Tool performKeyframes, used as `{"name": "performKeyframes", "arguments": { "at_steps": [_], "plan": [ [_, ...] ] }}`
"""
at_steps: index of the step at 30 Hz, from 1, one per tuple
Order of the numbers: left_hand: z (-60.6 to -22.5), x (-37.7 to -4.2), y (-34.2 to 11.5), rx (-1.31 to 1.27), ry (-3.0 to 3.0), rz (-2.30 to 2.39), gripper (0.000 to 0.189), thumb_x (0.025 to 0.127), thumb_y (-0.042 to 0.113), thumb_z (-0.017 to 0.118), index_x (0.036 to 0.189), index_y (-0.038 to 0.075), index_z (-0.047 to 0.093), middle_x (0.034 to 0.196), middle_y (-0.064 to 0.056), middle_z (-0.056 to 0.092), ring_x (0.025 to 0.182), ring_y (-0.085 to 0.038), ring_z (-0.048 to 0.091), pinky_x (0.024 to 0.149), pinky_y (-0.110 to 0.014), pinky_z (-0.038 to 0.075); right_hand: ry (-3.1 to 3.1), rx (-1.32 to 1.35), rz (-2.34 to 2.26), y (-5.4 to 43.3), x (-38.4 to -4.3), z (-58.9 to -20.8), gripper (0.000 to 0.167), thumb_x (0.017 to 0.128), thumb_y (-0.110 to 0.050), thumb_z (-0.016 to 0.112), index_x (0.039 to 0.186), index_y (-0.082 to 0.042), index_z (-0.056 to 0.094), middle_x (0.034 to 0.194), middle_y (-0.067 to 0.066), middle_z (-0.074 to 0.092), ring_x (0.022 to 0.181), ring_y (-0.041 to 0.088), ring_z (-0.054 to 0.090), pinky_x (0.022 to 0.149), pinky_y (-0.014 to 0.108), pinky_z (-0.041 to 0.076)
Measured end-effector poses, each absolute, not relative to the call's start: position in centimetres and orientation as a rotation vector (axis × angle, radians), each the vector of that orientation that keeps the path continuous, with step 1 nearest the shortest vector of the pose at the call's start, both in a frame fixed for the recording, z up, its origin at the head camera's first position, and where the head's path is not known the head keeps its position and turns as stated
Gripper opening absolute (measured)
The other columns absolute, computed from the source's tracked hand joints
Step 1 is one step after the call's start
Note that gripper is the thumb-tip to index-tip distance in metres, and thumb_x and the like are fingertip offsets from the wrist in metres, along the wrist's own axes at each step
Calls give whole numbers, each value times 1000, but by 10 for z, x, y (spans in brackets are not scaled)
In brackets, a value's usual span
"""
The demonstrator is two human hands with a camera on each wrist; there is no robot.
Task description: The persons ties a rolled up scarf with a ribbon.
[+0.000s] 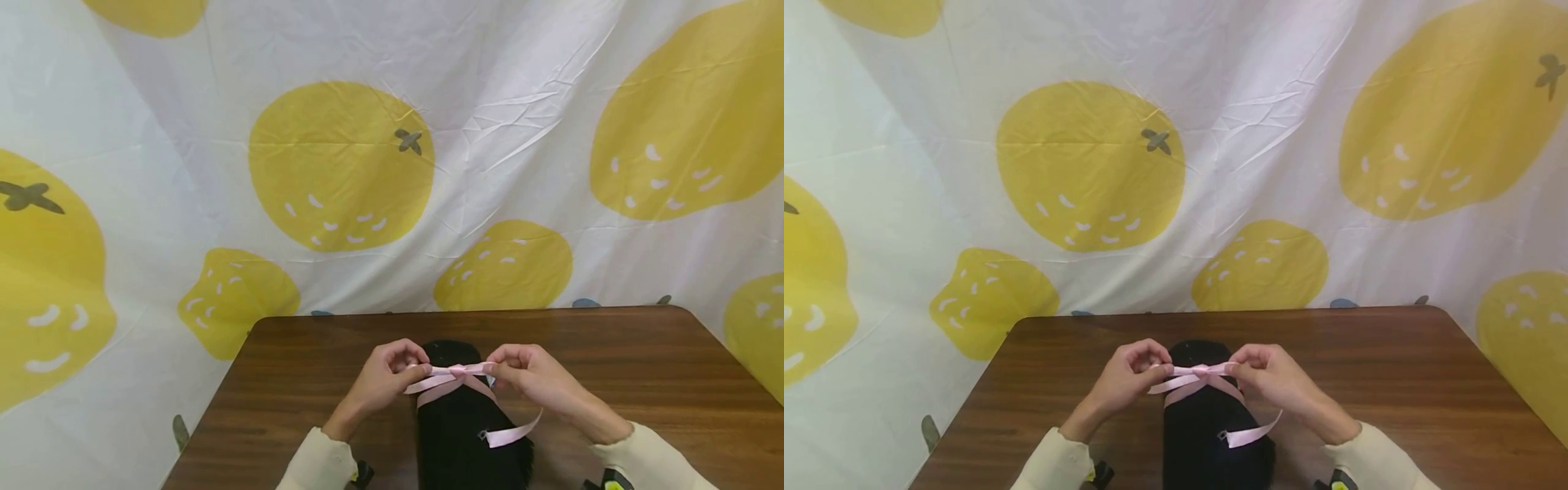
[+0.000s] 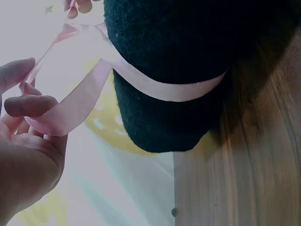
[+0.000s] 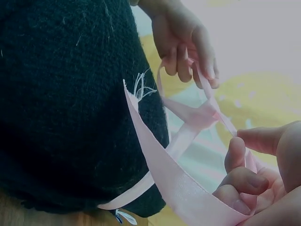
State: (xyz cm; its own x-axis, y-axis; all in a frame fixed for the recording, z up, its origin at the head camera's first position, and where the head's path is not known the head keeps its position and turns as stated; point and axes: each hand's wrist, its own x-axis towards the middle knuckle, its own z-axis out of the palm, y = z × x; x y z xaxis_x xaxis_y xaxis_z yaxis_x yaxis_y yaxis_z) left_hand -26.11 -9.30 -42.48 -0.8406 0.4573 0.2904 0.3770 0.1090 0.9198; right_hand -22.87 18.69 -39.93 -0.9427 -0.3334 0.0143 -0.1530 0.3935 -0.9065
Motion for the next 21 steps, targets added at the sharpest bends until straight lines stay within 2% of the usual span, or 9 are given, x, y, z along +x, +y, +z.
{"name": "performKeyframes", "arguments": {
  "at_steps": [6, 12, 18, 21],
  "plan": [
    [-426, -262, -98, 842, 2344, 1757, 17, 90, 13, 72, 100, 0, 72, 73, 0, 56, 53, -3, 42, 47, -17, 32, 2493, -430, -1601, 188, -230, -401, 22, 94, -26, 68, 99, -4, 69, 73, 4, 62, 56, 7, 42, 47, 22, 33],
    [-427, -263, -102, 837, 2377, 1686, 15, 90, 16, 72, 99, 3, 74, 79, -2, 61, 58, -4, 46, 51, -17, 35, 2519, -368, -1579, 191, -231, -403, 21, 93, -27, 69, 97, -6, 69, 73, 7, 63, 57, 9, 43, 46, 22, 32],
    [-428, -264, -105, 859, 2387, 1676, 12, 90, 17, 73, 97, 7, 75, 80, 1, 64, 58, -3, 48, 52, -17, 38, 2536, -369, -1568, 193, -230, -403, 24, 93, -27, 69, 96, -3, 68, 71, 8, 62, 52, 8, 37, 44, 22, 29],
    [-429, -265, -107, 867, 2387, 1673, 13, 90, 16, 73, 97, 6, 75, 80, -2, 66, 59, -3, 49, 53, -17, 39, 2554, -381, -1555, 194, -231, -403, 26, 92, -27, 69, 96, -2, 68, 70, 5, 60, 50, 7, 35, 44, 22, 29]
  ]
}}
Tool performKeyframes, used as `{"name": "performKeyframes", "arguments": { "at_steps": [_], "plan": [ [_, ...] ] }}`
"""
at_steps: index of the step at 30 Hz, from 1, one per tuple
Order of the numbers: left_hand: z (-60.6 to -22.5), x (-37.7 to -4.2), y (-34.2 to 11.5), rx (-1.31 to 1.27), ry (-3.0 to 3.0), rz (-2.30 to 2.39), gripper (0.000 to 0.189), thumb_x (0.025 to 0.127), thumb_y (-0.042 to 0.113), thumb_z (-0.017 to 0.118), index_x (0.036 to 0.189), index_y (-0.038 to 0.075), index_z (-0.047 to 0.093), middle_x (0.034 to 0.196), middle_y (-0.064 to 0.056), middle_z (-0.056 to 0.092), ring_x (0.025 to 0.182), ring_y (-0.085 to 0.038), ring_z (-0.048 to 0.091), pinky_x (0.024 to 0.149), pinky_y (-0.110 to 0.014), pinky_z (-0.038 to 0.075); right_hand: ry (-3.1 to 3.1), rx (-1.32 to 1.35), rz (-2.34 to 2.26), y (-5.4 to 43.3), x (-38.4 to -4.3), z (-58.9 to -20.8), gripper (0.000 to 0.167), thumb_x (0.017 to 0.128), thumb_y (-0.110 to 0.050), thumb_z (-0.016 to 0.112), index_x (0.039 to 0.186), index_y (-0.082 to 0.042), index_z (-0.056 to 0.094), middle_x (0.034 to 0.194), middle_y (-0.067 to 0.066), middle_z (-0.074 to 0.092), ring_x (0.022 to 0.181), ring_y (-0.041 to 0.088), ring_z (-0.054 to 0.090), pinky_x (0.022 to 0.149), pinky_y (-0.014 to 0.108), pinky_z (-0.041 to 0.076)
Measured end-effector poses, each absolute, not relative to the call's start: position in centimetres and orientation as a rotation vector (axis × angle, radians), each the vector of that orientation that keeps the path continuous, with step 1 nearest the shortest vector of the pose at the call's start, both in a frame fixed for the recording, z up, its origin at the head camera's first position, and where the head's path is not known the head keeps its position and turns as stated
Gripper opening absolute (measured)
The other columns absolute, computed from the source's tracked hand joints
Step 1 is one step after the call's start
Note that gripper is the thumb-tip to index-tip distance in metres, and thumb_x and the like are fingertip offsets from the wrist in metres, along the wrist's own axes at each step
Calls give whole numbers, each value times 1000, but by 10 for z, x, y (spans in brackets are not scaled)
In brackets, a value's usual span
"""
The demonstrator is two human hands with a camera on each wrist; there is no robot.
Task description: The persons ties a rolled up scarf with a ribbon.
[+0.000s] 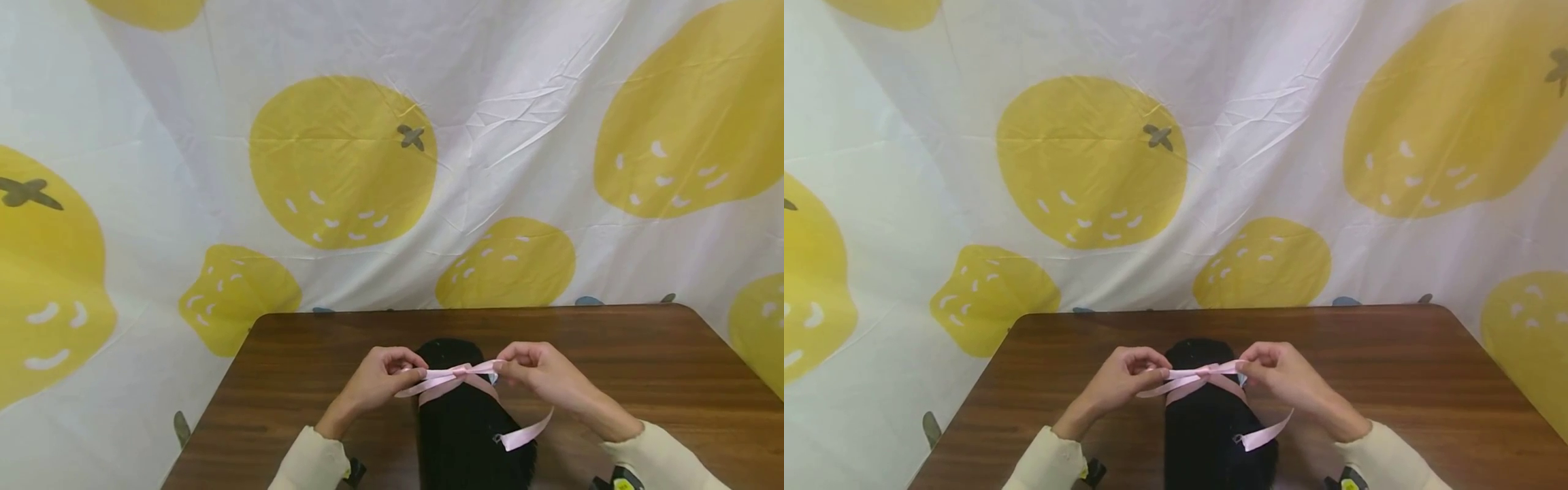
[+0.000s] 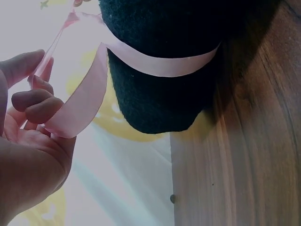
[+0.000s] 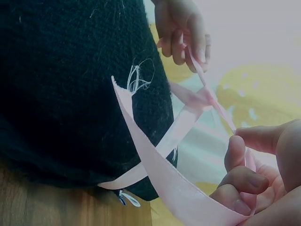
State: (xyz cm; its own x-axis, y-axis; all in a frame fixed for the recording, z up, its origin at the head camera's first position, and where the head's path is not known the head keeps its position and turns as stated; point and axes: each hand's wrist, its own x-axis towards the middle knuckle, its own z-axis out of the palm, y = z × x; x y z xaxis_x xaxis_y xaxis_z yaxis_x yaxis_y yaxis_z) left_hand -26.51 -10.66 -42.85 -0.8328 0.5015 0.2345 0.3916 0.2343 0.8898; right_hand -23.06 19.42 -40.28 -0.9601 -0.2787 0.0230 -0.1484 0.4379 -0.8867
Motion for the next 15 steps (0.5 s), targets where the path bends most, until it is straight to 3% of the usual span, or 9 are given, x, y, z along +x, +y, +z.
{"name": "performKeyframes", "arguments": {
  "at_steps": [7, 15],
  "plan": [
    [-430, -265, -110, 841, 2400, 1661, 13, 89, 13, 73, 97, 3, 75, 85, -10, 70, 62, -6, 53, 56, -18, 43, 2561, -399, -1552, 199, -233, -406, 21, 93, -24, 69, 95, -3, 68, 69, 7, 60, 48, 6, 35, 43, 22, 29],
    [-431, -263, -113, 791, 2449, 1609, 13, 90, 15, 73, 97, 4, 76, 87, -10, 70, 64, -8, 52, 56, -19, 43, 2588, -437, -1554, 205, -235, -409, 18, 93, -20, 69, 96, -3, 69, 68, 5, 59, 51, 6, 39, 45, 23, 31]
  ]
}}
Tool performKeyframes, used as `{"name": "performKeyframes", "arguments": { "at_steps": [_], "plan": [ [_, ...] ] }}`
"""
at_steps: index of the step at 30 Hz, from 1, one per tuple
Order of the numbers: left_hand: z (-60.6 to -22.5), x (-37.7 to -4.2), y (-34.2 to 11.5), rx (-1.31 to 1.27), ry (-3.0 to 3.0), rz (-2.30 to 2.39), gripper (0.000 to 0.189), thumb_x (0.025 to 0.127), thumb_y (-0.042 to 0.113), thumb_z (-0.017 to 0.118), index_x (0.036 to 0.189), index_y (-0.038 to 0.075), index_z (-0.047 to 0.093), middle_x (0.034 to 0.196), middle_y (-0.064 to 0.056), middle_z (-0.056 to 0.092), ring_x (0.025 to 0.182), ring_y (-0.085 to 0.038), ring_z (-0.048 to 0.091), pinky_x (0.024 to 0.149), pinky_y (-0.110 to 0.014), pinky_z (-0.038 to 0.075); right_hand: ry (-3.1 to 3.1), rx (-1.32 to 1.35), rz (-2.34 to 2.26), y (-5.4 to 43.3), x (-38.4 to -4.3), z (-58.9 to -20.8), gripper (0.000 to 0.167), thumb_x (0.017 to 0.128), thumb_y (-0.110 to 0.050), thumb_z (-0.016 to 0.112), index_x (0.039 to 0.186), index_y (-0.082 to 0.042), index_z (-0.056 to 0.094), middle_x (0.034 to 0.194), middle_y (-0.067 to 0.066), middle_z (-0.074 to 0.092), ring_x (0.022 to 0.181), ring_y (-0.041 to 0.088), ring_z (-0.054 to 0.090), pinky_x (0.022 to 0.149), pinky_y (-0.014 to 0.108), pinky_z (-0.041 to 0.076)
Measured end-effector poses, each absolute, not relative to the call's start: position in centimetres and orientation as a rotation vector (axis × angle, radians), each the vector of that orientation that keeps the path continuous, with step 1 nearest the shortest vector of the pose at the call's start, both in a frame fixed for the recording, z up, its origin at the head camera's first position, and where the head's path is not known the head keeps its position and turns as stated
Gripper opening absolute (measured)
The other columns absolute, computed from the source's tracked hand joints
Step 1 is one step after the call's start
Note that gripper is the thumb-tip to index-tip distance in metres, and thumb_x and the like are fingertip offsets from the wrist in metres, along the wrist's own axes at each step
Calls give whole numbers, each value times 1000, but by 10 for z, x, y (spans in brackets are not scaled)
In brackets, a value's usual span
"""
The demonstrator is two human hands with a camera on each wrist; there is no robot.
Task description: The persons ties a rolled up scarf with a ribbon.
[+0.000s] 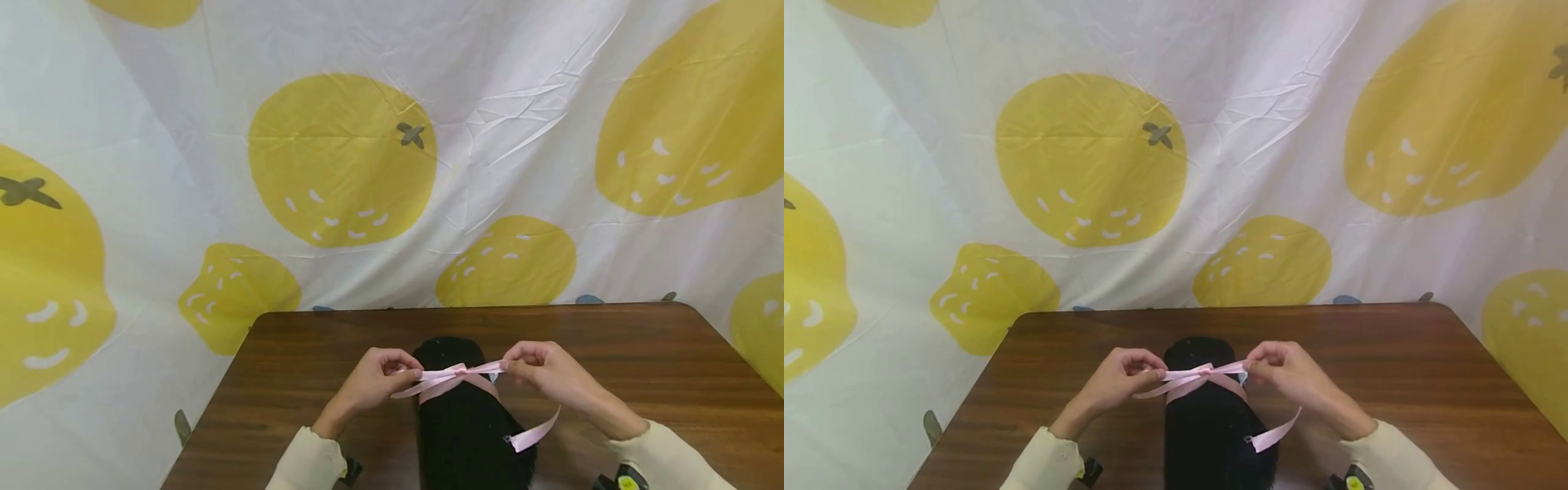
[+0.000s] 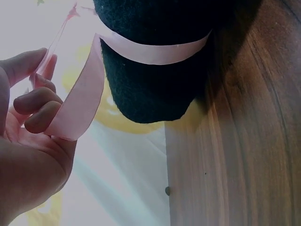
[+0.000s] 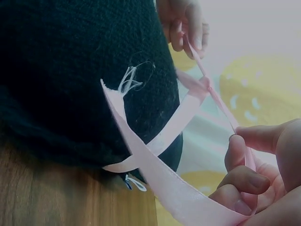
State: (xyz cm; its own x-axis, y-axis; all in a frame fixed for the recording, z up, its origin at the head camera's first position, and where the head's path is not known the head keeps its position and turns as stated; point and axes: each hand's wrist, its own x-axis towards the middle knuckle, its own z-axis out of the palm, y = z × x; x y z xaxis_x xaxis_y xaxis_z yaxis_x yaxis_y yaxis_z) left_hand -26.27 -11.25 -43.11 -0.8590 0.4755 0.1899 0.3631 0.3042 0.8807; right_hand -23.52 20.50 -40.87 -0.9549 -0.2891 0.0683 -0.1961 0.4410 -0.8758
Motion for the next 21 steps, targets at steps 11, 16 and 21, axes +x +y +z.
{"name": "performKeyframes", "arguments": {
  "at_steps": [11, 16, 21],
  "plan": [
    [-434, -263, -120, 771, 2542, 1537, 10, 88, 23, 75, 91, 13, 77, 81, 4, 67, 67, -7, 52, 58, -20, 44, 2594, -394, -1550, 212, -238, -415, 17, 93, -20, 69, 95, -3, 69, 68, 5, 59, 55, 8, 44, 47, 23, 34],
    [-437, -262, -123, 768, 2556, 1521, 11, 89, 22, 74, 91, 12, 77, 81, 2, 67, 66, -6, 51, 58, -20, 43, 2587, -386, -1550, 215, -241, -420, 17, 93, -19, 69, 95, -3, 69, 67, 4, 58, 54, 8, 43, 47, 23, 34],
    [-438, -261, -126, 757, 2547, 1540, 11, 88, 21, 75, 90, 9, 77, 82, -2, 68, 64, -6, 50, 56, -19, 42, 2592, -410, -1530, 219, -242, -424, 16, 93, -20, 69, 94, -3, 69, 66, 2, 57, 52, 7, 40, 46, 23, 32]
  ]
}}
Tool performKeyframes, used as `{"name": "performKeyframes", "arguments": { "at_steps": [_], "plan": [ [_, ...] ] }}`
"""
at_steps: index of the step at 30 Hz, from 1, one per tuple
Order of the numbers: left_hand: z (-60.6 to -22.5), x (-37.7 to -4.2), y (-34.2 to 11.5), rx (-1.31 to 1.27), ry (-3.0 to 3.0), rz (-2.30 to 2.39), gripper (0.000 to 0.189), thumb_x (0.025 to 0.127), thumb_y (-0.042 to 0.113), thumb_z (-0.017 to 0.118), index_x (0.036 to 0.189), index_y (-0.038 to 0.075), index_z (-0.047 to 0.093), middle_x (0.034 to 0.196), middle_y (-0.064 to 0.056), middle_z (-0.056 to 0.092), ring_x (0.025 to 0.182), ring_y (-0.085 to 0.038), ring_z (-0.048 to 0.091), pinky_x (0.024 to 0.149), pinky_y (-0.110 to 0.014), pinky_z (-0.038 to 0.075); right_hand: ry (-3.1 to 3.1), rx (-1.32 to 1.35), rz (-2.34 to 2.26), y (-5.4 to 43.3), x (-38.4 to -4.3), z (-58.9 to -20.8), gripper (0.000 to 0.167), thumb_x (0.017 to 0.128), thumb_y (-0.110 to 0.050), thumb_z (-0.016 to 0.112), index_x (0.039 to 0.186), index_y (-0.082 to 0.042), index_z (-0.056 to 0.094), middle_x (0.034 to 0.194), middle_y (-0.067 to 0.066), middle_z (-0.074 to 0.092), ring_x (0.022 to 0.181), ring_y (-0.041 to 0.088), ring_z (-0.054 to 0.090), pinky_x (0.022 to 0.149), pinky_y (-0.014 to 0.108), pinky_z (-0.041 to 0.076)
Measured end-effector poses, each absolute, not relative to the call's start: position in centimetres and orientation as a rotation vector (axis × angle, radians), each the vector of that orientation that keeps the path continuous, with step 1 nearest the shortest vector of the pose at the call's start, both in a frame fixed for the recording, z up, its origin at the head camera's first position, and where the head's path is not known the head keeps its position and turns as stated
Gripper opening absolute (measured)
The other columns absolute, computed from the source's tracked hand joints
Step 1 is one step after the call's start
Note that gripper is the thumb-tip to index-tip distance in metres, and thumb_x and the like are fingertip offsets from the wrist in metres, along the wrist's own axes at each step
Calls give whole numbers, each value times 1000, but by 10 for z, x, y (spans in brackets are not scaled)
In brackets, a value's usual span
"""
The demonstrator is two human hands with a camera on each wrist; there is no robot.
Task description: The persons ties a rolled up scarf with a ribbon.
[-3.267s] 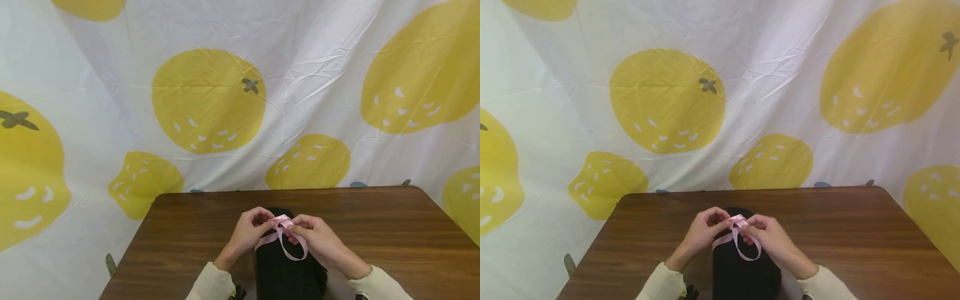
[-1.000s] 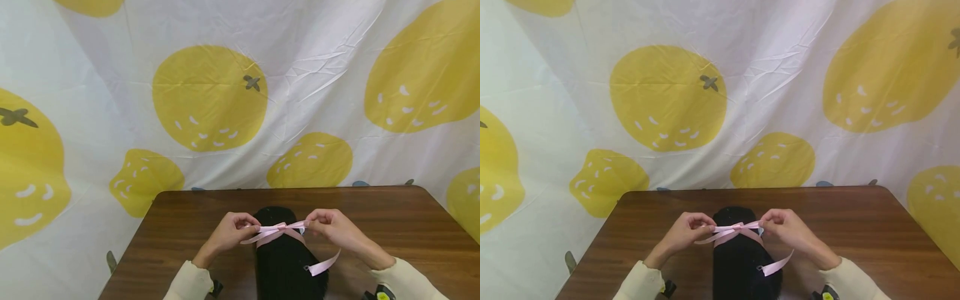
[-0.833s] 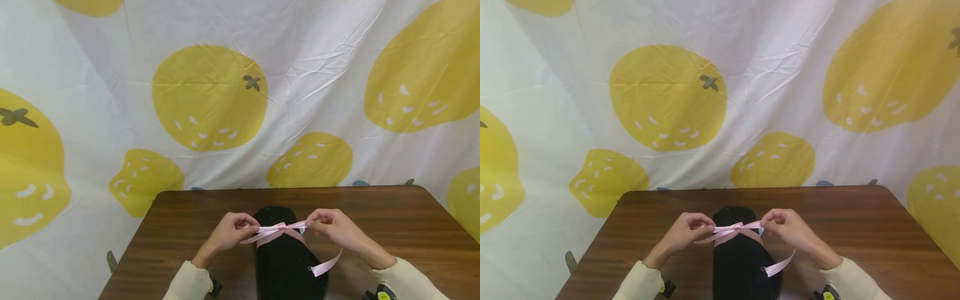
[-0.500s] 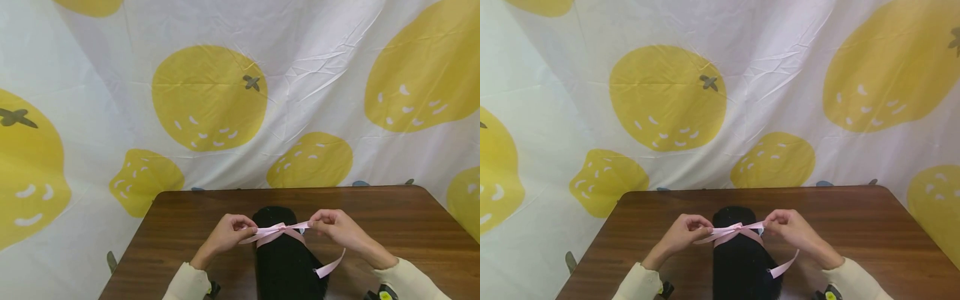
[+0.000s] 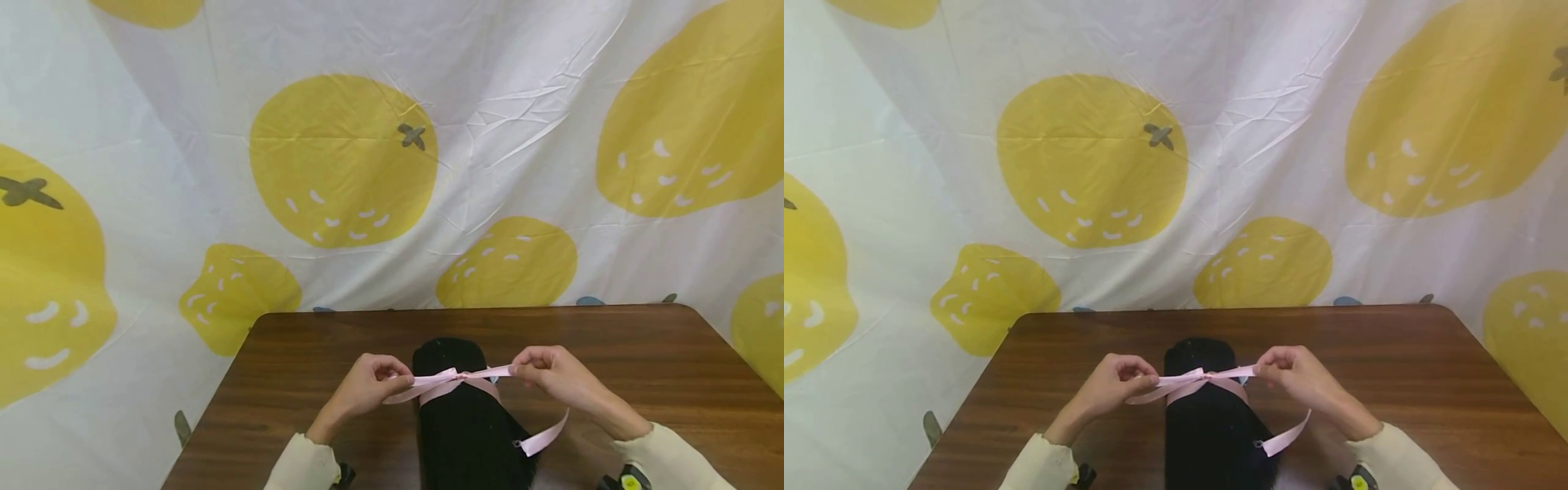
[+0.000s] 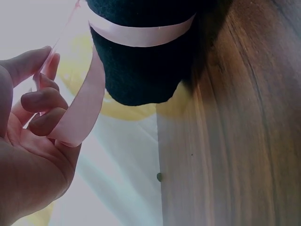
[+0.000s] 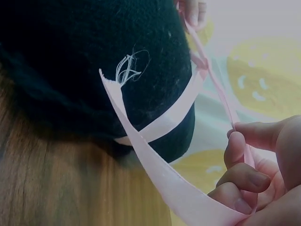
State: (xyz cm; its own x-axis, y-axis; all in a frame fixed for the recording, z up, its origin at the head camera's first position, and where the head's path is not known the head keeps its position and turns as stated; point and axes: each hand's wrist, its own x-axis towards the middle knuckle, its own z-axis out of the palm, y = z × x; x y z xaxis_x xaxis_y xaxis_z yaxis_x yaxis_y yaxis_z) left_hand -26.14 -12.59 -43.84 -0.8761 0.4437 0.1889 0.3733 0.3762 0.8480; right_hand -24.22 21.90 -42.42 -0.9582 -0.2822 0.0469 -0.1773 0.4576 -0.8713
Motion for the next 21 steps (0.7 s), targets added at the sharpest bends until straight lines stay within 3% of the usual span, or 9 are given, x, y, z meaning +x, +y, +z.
{"name": "performKeyframes", "arguments": {
  "at_steps": [11, 14, 21],
  "plan": [
    [-447, -263, -134, 760, 2575, 1528, 9, 88, 17, 75, 87, 8, 76, 72, 1, 61, 58, -4, 44, 53, -17, 36, 2564, -500, -1481, 227, -246, -437, 13, 94, -13, 66, 94, 1, 68, 67, 3, 58, 56, 8, 46, 47, 22, 36],
    [-443, -257, -134, 740, 2589, 1505, 8, 89, 12, 73, 87, 5, 75, 74, -3, 62, 60, -6, 44, 54, -18, 36, 2551, -508, -1484, 228, -246, -445, 13, 93, -11, 66, 94, 2, 68, 67, 4, 58, 56, 7, 45, 47, 21, 34],
    [-460, -261, -140, 696, 2605, 1451, 8, 90, 18, 73, 88, 11, 75, 77, -1, 62, 67, -11, 49, 58, -21, 40, 2546, -509, -1478, 230, -245, -458, 13, 92, -11, 67, 93, 2, 68, 68, 2, 58, 63, 12, 53, 50, 23, 37]
  ]
}}
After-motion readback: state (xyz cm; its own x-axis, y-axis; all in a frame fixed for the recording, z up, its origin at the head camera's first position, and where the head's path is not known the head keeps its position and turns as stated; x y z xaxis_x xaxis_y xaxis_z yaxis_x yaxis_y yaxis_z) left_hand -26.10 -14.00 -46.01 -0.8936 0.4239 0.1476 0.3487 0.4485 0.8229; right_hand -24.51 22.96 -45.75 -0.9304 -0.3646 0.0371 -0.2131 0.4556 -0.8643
